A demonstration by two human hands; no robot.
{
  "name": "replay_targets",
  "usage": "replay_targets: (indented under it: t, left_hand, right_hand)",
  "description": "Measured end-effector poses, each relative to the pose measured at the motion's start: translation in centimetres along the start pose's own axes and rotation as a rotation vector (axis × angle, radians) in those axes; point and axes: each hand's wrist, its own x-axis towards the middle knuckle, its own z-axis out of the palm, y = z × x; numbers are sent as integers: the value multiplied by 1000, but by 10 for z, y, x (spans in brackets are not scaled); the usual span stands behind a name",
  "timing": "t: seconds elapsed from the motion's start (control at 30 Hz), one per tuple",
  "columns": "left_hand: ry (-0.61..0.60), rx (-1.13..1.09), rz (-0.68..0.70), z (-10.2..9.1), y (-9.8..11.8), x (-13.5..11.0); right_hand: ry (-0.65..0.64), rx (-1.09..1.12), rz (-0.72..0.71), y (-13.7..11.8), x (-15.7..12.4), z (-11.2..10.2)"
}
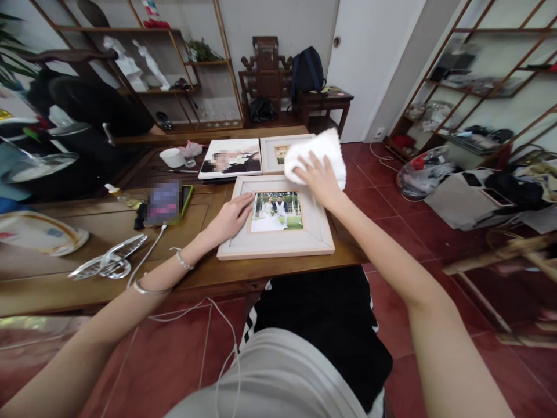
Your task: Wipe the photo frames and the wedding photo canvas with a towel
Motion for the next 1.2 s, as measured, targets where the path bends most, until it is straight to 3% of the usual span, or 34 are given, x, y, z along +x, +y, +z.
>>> replay_targets:
  t: [0.07, 0.2, 0.5, 0.7, 0.8, 0.97, 1.2]
  left_hand:
    - [-1, 0, -6, 0, 0, 0]
    - [4, 6, -16, 0, 0, 1]
    - [6, 0, -10, 1, -2, 1]
    - [-9, 8, -5, 2, -4, 0]
    - [-11, 25, 2, 1, -4, 0]
    - [-27, 28, 22, -1, -5, 1]
    - [-17, 27, 20, -1, -4, 1]
  right_hand:
    - [-91, 27, -27, -8, -2, 9]
    - [-142, 58, -47, -18, -12, 10]
    - [-286, 47, -183, -39, -53, -33]
    - [-367, 150, -112, -42, -64, -61]
    - [-284, 238, -47, -33, -54, -53]
    - [-132, 195, 46, -18, -20, -16]
    - [-45, 69, 26, -16, 16, 20]
